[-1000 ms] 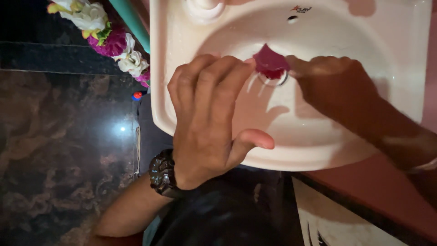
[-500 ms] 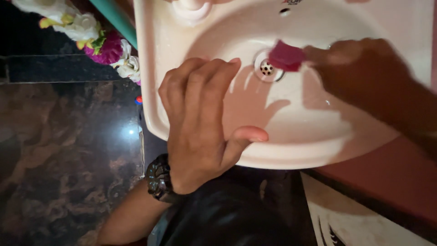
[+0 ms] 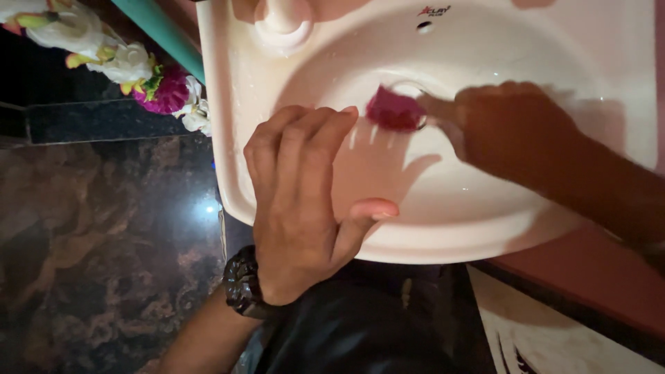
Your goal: The person scrubs a white bathroom sink using a pink brush. They clean the basin, the drain area, and the faucet, repeatedly scrubbing different sections of the sink.
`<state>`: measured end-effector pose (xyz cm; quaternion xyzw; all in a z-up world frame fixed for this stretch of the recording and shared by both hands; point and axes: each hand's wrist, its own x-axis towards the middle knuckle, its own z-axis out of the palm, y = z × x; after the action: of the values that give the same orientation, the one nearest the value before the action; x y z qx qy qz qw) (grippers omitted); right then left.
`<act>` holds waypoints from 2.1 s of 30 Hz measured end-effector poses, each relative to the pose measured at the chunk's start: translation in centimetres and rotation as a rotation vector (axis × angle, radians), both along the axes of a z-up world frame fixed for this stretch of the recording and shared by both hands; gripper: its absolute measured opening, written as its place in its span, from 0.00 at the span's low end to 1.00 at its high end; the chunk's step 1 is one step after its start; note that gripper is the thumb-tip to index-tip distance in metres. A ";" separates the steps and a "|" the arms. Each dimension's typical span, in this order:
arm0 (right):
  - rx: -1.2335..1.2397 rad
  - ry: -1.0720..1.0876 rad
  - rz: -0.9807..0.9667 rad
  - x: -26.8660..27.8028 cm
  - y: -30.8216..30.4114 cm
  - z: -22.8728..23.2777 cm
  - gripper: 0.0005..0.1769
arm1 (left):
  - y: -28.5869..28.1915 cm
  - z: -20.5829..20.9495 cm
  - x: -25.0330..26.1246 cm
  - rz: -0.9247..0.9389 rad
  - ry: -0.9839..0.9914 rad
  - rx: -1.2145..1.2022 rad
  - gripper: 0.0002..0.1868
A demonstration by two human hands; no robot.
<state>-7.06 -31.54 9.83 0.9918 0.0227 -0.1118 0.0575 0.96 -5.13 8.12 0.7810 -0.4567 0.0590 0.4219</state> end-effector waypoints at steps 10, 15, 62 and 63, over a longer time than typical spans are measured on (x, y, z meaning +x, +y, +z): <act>-0.080 0.134 -0.132 0.3 0.9 1.4 0.23 | 0.1 0.2 0.0 -0.026 0.044 -0.016 0.39; 0.201 0.666 -0.478 0.5 4.7 3.6 0.22 | -0.1 0.5 0.3 -0.013 0.029 -0.030 0.37; -0.004 -0.596 0.136 8.0 11.8 3.2 0.26 | 4.1 -4.6 -4.4 -0.039 -0.444 -0.405 0.25; 0.003 -0.601 0.138 8.1 11.7 2.9 0.25 | 4.1 -4.7 -4.3 -0.036 -0.425 -0.397 0.24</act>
<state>1.07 -19.83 12.74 0.9767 0.0720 0.1907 0.0675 -3.39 -0.99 3.42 0.6452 -0.5279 0.3020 0.4624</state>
